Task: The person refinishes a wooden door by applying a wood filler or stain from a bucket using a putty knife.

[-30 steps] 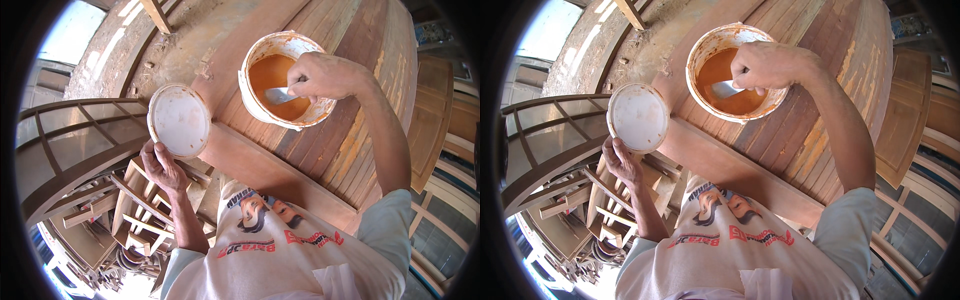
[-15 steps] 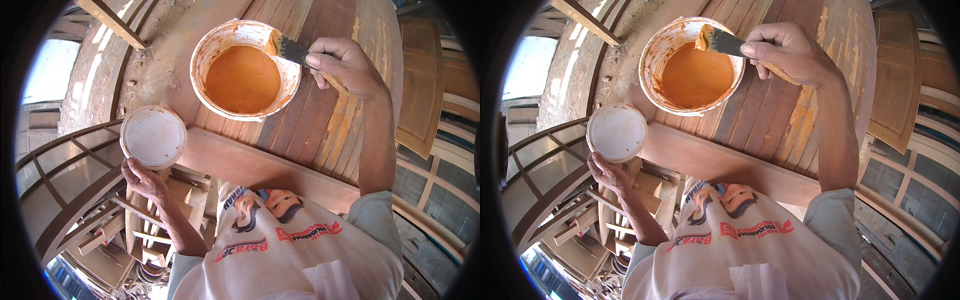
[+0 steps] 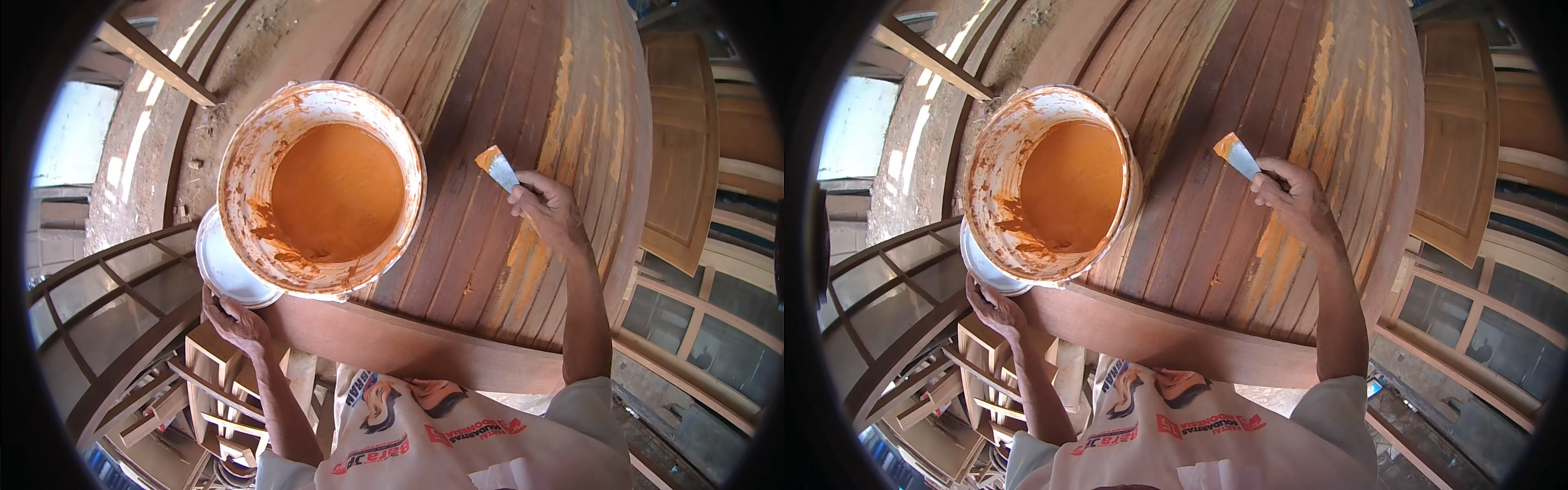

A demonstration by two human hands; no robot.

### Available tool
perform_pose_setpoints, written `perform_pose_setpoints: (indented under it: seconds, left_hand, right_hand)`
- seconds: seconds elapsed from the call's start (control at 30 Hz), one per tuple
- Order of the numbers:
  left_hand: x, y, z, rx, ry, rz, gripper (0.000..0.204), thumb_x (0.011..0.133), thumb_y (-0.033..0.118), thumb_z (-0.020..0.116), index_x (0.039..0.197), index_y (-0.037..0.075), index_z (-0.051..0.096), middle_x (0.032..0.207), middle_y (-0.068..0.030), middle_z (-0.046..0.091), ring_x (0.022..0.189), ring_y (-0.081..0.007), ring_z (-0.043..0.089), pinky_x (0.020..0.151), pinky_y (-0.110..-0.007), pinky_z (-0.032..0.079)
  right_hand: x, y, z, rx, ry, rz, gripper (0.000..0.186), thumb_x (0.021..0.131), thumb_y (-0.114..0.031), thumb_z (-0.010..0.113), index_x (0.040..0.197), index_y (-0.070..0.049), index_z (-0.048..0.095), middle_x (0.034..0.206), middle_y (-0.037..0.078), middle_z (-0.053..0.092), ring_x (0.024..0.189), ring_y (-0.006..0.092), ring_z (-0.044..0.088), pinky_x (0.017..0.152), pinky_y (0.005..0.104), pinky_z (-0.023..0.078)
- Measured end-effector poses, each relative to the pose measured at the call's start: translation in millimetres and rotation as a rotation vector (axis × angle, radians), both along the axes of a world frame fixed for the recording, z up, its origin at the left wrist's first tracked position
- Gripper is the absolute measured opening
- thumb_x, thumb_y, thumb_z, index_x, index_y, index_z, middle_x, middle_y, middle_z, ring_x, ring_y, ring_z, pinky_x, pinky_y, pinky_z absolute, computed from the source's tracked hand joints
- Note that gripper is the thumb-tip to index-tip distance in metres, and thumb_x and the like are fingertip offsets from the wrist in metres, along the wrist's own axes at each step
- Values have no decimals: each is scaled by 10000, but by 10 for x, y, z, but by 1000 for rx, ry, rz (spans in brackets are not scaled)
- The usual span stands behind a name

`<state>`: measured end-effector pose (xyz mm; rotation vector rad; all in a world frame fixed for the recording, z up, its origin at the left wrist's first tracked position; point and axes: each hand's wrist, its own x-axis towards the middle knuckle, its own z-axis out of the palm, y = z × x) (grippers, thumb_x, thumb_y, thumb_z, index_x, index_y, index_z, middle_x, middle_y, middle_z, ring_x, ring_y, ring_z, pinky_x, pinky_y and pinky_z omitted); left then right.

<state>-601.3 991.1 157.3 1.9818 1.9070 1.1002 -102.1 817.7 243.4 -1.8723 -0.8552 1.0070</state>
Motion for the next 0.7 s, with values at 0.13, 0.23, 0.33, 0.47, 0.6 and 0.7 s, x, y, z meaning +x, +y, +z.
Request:
perform_pose_setpoints:
  seconds: [0.13, 0.23, 0.33, 0.47, 0.6, 0.7]
  left_hand:
    - [-24, 13, -63, 54, 42, -8, 449, 1093, 209, 444, 1440, -46, 569, 1404, -252, 622, 1280, -393, 613, 1092, -472, 477]
    - [33, -2, -53, 34, 4, 26, 442, 1089, 201, 448, 1429, -49, 578, 1396, -251, 629, 1278, -392, 615, 1093, -472, 475]
    - [44, 27, -55, 33, 6, 28, 439, 1083, 195, 453, 1423, -51, 582, 1397, -251, 629, 1274, -390, 617, 1096, -469, 472]
    - [84, 2, -46, 41, 19, 56, 433, 1081, 186, 451, 1419, -47, 589, 1392, -243, 630, 1276, -380, 611, 1099, -465, 468]
    - [113, 1, -27, 36, 5, 79, 429, 1083, 195, 454, 1412, -38, 601, 1397, -238, 626, 1272, -373, 611, 1088, -461, 476]
    - [97, -6, -39, 47, -12, 64, 429, 1083, 203, 462, 1410, -34, 604, 1383, -233, 630, 1257, -368, 616, 1075, -459, 484]
  right_hand:
    - [-52, 74, -223, 1, -410, 84, 299, 1057, -90, 618, 1342, -51, 698, 947, 91, 684, 844, 199, 688, 785, 324, 587]
    - [-103, 124, -227, -2, -700, 236, 356, 1054, -104, 624, 1406, -93, 677, 969, 111, 650, 854, 266, 678, 808, 376, 591]
    - [-199, 68, -322, -50, -924, 391, 401, 1055, -137, 629, 1455, -118, 646, 975, 122, 606, 866, 295, 660, 800, 428, 587]
    - [-425, 23, -15, -281, -876, 488, 434, 1061, -143, 616, 1494, -114, 606, 971, 141, 579, 892, 303, 655, 791, 441, 593]
    - [-402, 252, 228, -263, -846, 416, 421, 1073, -151, 591, 1487, -79, 599, 994, 160, 597, 923, 332, 665, 836, 463, 593]
    - [-420, 396, 199, -409, -866, 464, 404, 1081, -178, 572, 1464, -55, 611, 1032, 179, 620, 969, 351, 680, 884, 484, 580]
